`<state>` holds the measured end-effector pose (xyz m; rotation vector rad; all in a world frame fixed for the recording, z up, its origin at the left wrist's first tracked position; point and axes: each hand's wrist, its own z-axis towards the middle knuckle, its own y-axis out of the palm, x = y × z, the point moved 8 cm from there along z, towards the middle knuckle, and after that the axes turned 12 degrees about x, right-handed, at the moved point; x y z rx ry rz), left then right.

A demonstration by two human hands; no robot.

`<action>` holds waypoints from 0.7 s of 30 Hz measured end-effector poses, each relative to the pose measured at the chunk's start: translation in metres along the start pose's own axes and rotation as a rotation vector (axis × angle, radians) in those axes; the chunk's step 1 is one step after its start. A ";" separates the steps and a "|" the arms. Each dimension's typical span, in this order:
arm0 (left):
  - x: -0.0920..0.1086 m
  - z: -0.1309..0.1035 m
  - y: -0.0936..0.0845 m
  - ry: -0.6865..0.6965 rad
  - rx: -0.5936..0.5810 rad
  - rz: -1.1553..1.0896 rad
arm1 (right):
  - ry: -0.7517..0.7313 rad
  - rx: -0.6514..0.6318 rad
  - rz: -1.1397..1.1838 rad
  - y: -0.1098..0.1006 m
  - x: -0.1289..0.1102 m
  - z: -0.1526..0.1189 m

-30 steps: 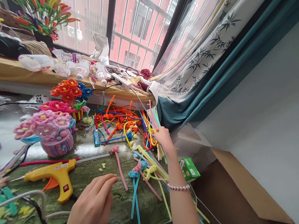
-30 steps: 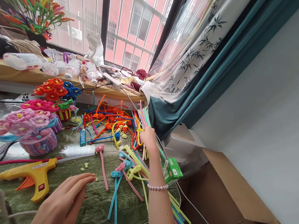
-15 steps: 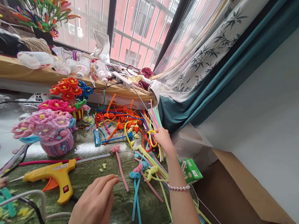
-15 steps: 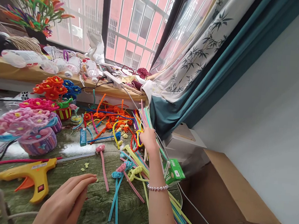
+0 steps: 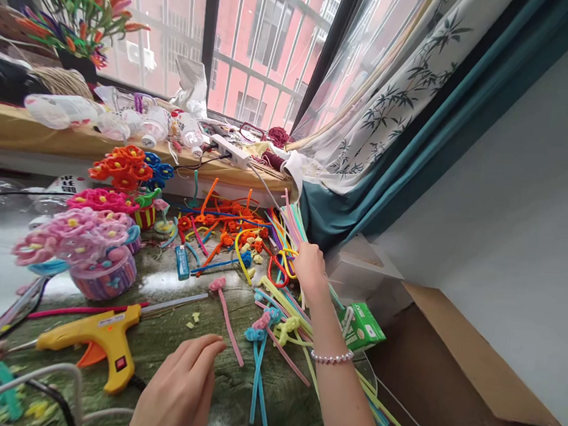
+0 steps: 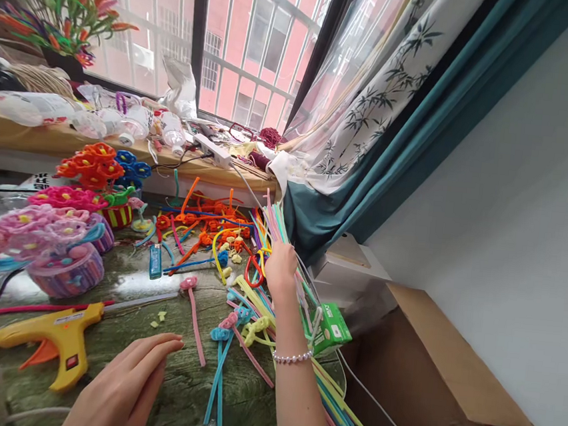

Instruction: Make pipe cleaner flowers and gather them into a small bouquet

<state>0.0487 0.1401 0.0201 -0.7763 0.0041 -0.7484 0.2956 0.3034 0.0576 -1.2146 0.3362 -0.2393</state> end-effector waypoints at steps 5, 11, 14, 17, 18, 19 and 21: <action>-0.001 0.000 0.001 -0.004 -0.005 -0.009 | -0.020 0.001 -0.025 -0.004 -0.004 -0.008; 0.003 0.004 -0.001 -0.020 0.022 0.000 | -0.037 0.033 0.013 -0.021 -0.007 -0.012; 0.003 0.000 0.000 -0.016 -0.008 0.024 | -0.045 0.065 0.060 -0.037 -0.003 -0.018; -0.001 -0.002 0.001 -0.025 -0.089 0.048 | -0.062 0.104 0.154 -0.052 0.002 -0.038; 0.000 0.000 0.000 -0.025 -0.123 0.048 | -0.072 0.139 0.274 -0.058 0.002 -0.050; 0.001 0.003 -0.001 -0.032 -0.161 0.050 | -0.082 0.139 0.389 -0.061 0.002 -0.063; 0.007 0.015 0.000 -0.041 -0.293 0.059 | -0.102 0.042 0.535 -0.054 -0.001 -0.096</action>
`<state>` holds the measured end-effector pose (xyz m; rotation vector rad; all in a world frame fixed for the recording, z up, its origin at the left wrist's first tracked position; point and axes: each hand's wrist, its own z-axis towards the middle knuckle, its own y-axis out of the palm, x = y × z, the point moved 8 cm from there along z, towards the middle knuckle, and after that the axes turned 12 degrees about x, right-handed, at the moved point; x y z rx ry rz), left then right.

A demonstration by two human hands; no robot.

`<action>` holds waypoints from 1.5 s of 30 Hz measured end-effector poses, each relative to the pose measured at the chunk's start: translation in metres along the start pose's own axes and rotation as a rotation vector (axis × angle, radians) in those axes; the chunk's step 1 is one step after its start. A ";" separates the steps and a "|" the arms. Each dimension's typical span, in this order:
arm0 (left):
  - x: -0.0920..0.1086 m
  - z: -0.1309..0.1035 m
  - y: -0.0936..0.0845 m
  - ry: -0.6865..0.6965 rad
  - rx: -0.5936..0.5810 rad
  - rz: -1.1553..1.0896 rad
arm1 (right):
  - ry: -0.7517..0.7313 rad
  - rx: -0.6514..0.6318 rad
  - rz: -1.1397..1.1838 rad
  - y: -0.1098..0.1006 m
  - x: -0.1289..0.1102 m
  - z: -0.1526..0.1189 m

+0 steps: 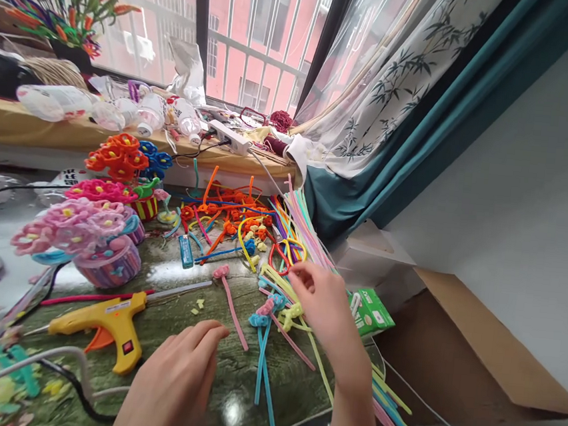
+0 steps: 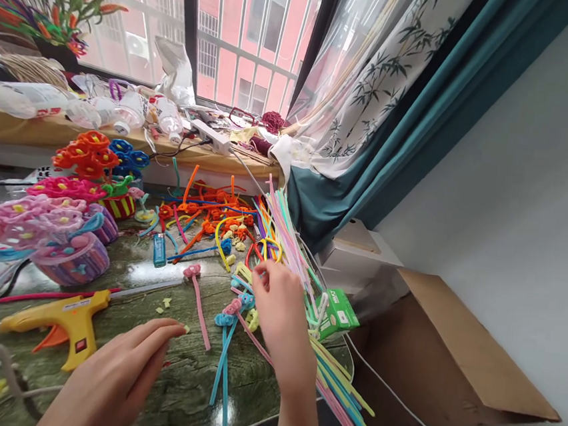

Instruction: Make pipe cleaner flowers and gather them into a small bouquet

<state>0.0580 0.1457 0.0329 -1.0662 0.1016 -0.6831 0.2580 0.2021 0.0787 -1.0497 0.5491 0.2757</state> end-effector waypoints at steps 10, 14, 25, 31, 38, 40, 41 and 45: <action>0.015 0.096 0.026 -0.037 -0.391 0.344 | -0.075 0.148 -0.127 0.030 0.016 -0.120; -0.008 0.109 0.039 -0.047 -0.375 0.431 | -0.072 0.172 -0.136 0.040 0.018 -0.131; -0.062 0.084 0.006 -0.068 -0.251 0.469 | -0.195 0.207 -0.060 0.046 0.027 -0.107; -0.069 0.062 0.023 -0.051 -0.380 0.290 | -0.215 0.248 -0.101 0.040 0.010 -0.103; -0.082 0.046 0.040 -0.069 -0.448 0.190 | -0.125 0.208 0.204 0.046 -0.007 -0.086; -0.085 0.044 0.043 -0.079 -0.459 0.179 | -0.111 0.191 0.250 0.048 -0.015 -0.079; -0.085 0.043 0.044 -0.083 -0.463 0.174 | -0.108 0.185 0.258 0.048 -0.018 -0.076; -0.086 0.044 0.048 -0.098 -0.480 0.177 | -0.106 0.224 0.223 0.042 -0.023 -0.065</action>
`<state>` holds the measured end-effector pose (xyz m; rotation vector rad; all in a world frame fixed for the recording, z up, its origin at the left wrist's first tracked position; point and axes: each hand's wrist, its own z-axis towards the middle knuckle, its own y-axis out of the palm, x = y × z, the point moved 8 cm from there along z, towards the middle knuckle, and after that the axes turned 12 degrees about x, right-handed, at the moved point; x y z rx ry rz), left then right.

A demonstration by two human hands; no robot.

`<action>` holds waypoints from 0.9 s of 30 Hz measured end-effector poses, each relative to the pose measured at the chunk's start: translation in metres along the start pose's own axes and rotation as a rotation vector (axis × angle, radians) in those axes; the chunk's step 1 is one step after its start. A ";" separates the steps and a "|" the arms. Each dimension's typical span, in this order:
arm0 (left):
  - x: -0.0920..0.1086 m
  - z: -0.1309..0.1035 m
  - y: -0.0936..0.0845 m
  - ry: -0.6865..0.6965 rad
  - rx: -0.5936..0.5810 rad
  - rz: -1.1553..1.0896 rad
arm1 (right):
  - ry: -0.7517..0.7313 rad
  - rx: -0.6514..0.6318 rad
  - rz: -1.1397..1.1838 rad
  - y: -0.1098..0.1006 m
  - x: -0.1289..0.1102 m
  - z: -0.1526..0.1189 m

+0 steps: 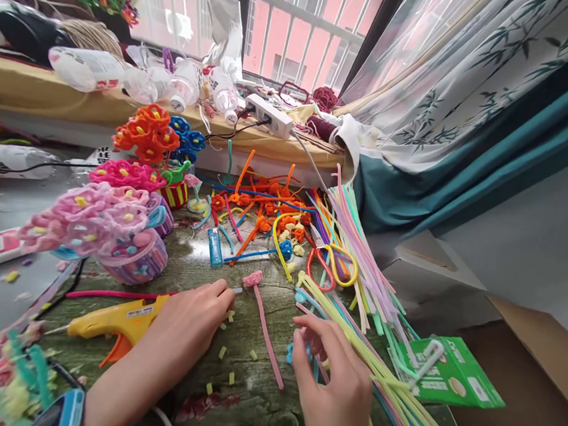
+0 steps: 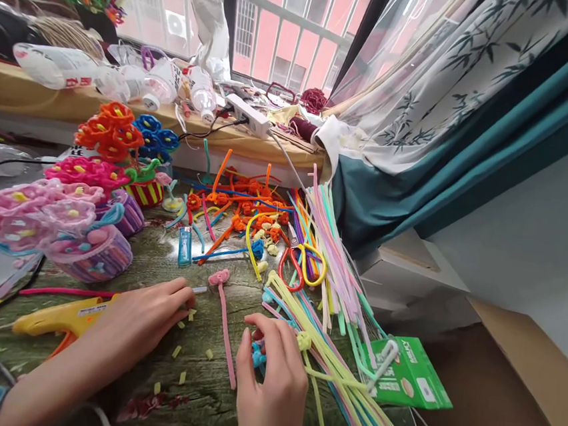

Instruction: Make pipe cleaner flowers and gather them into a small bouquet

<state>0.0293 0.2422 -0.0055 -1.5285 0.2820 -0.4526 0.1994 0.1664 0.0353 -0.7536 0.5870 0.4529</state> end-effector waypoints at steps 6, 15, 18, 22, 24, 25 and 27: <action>0.001 0.003 0.002 0.002 -0.039 0.005 | 0.009 0.114 -0.183 -0.022 0.016 -0.009; -0.003 0.000 0.005 -0.020 -0.070 0.032 | 0.035 0.047 -0.392 -0.020 0.044 -0.030; -0.002 0.001 0.003 -0.012 -0.067 0.035 | 0.036 0.013 -0.369 -0.013 0.044 -0.030; -0.002 0.001 -0.001 -0.010 -0.047 0.031 | 0.043 0.043 -0.261 -0.019 0.041 -0.026; -0.002 0.000 -0.002 -0.008 -0.027 0.027 | 0.042 0.099 -0.211 -0.027 0.038 -0.022; -0.002 0.000 -0.003 -0.004 -0.016 0.024 | 0.053 0.122 -0.177 -0.030 0.037 -0.021; 0.000 0.000 -0.005 0.003 0.004 0.024 | 0.116 0.152 -0.098 -0.035 0.036 -0.019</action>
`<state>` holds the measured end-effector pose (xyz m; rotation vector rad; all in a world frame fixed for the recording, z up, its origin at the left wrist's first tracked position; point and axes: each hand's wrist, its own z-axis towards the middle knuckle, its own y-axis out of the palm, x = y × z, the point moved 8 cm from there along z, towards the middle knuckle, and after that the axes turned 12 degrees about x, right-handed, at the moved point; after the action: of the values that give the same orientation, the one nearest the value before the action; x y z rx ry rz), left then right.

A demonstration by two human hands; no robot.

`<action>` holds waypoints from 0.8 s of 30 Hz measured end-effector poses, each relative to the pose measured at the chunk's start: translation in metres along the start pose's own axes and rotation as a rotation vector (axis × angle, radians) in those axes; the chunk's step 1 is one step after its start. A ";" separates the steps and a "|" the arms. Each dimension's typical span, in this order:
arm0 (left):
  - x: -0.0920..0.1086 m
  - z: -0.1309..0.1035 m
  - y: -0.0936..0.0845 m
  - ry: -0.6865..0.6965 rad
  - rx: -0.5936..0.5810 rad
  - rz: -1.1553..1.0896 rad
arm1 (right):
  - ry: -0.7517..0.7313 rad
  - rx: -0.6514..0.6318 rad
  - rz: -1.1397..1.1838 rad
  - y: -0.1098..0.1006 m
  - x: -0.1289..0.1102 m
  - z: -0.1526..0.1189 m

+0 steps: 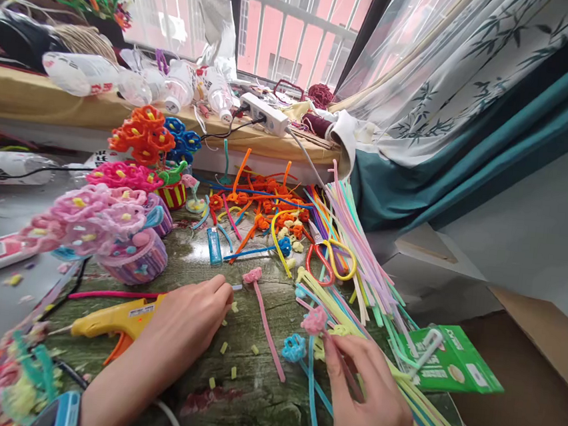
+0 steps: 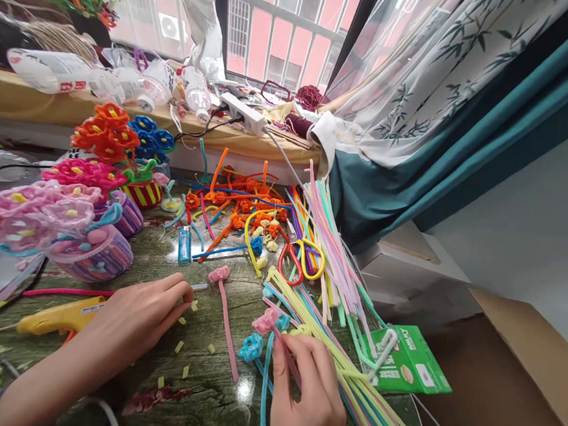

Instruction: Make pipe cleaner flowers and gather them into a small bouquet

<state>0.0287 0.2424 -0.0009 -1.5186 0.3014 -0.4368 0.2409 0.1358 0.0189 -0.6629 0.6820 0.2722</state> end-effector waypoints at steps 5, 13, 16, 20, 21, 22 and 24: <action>0.005 0.001 -0.007 0.042 0.001 0.022 | 0.254 -0.083 0.205 0.006 -0.004 -0.001; -0.025 -0.050 -0.045 -0.374 -0.008 0.175 | 0.435 -0.400 0.534 0.055 -0.037 -0.008; -0.023 -0.082 -0.051 -0.604 0.070 0.247 | 0.461 -0.474 0.587 0.073 -0.046 -0.012; -0.013 -0.100 -0.035 -0.778 0.044 0.255 | 0.476 -0.486 0.646 0.081 -0.047 -0.016; -0.013 -0.100 -0.032 -0.811 0.057 0.236 | 0.483 -0.498 0.686 0.081 -0.047 -0.018; -0.013 -0.098 -0.029 -0.840 0.077 0.218 | 0.492 -0.507 0.723 0.081 -0.048 -0.021; -0.017 -0.097 -0.024 -0.922 0.110 0.215 | 0.506 -0.510 0.770 0.080 -0.048 -0.026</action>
<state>-0.0324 0.1637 0.0184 -1.4092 -0.2808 0.4234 0.1567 0.1790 -0.0022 -0.9462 1.3706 1.0362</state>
